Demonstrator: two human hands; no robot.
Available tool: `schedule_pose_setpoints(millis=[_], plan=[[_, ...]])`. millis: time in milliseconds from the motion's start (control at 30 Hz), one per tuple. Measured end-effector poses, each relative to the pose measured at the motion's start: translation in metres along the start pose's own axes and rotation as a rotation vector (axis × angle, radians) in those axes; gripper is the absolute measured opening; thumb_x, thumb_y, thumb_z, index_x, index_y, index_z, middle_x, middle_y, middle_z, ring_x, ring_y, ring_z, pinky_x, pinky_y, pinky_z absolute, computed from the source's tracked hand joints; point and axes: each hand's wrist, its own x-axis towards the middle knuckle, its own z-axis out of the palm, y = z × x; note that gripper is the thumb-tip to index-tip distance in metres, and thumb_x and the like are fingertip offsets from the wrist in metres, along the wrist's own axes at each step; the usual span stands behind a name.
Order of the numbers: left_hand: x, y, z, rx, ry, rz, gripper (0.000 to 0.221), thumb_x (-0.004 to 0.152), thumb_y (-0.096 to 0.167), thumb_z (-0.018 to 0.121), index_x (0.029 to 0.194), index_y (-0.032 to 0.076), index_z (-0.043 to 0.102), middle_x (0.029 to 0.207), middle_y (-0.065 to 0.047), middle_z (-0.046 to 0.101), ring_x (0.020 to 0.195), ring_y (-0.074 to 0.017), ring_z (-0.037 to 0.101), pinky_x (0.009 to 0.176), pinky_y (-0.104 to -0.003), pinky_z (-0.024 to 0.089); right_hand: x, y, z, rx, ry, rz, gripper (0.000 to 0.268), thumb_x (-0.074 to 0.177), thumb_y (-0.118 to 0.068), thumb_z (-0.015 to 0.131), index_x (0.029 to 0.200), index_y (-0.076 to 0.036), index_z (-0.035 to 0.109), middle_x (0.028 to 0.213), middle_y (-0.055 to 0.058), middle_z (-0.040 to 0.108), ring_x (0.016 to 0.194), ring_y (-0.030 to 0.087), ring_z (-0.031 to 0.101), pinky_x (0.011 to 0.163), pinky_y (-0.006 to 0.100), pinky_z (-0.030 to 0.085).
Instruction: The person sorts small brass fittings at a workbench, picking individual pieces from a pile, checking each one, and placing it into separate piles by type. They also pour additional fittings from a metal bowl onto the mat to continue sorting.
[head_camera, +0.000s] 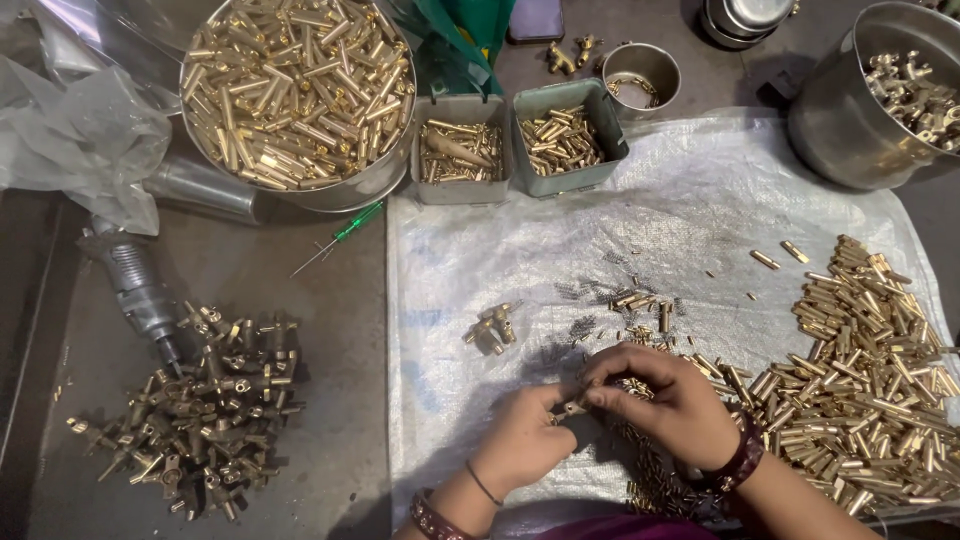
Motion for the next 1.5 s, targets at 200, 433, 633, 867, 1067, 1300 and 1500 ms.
schedule_pose_setpoints(millis=[200,433,633,867,1067,1300,1500], plan=[[0.003,-0.01,0.0,-0.044,-0.044,0.026,0.026,0.086,0.005,0.066,0.111,0.007,0.075,0.078,-0.002,0.071,0.063,-0.0093,0.062,0.053,-0.026,0.046,-0.003,0.022,-0.002,0.339,-0.005,0.331,0.018,0.087,-0.013,0.076,0.102,-0.003,0.078,0.095,0.01,0.078,0.09,0.019,0.071,0.083,0.035,0.058],[0.017,-0.046,0.01,-0.309,-0.091,0.026,0.017,0.091,0.015,0.075,0.105,0.007,0.073,0.086,0.0,0.071,0.072,-0.0073,0.063,0.062,-0.022,0.051,0.002,-0.012,-0.005,-0.258,-0.019,-0.373,0.023,0.084,-0.017,0.077,0.105,-0.008,0.074,0.111,0.005,0.077,0.113,0.023,0.069,0.101,0.037,0.053],[0.008,-0.011,-0.006,-0.432,0.124,-0.028,0.016,0.094,0.021,0.067,0.096,0.007,0.075,0.077,-0.004,0.071,0.064,-0.0103,0.063,0.059,-0.022,0.053,0.018,0.037,-0.023,-0.382,0.219,0.102,0.023,0.082,-0.018,0.077,0.105,-0.014,0.077,0.113,0.001,0.077,0.103,0.018,0.075,0.09,0.034,0.059],[0.001,0.01,-0.016,-0.547,0.251,-0.128,0.041,0.099,0.04,0.056,0.084,0.005,0.072,0.069,-0.004,0.071,0.053,-0.0124,0.064,0.043,-0.023,0.039,0.022,0.015,0.014,-0.818,0.177,-0.096,0.023,0.08,-0.022,0.074,0.101,-0.015,0.079,0.102,0.005,0.074,0.092,0.028,0.07,0.077,0.04,0.058],[-0.001,0.015,-0.014,-0.587,0.184,-0.112,0.054,0.104,0.05,0.045,0.085,0.004,0.067,0.062,-0.004,0.067,0.046,-0.013,0.062,0.039,-0.023,0.038,0.014,0.004,0.012,-0.564,0.15,-0.04,0.019,0.083,-0.02,0.076,0.1,-0.012,0.076,0.101,0.005,0.076,0.092,0.023,0.074,0.079,0.035,0.06],[0.004,0.005,-0.011,-0.694,0.178,-0.136,0.03,0.102,0.031,0.048,0.103,0.005,0.064,0.068,-0.003,0.068,0.047,-0.0147,0.063,0.037,-0.026,0.039,0.004,-0.025,0.033,-0.406,0.125,-0.325,0.02,0.08,-0.009,0.078,0.099,-0.006,0.071,0.106,0.009,0.071,0.095,0.023,0.072,0.079,0.033,0.058],[0.007,-0.007,-0.012,-0.589,0.187,-0.184,0.021,0.101,0.023,0.053,0.101,0.005,0.063,0.071,-0.001,0.068,0.051,-0.0128,0.065,0.042,-0.026,0.043,0.009,-0.012,0.03,-0.355,0.059,-0.129,0.02,0.076,-0.01,0.082,0.093,-0.006,0.072,0.1,0.006,0.072,0.094,0.02,0.072,0.082,0.032,0.058]])
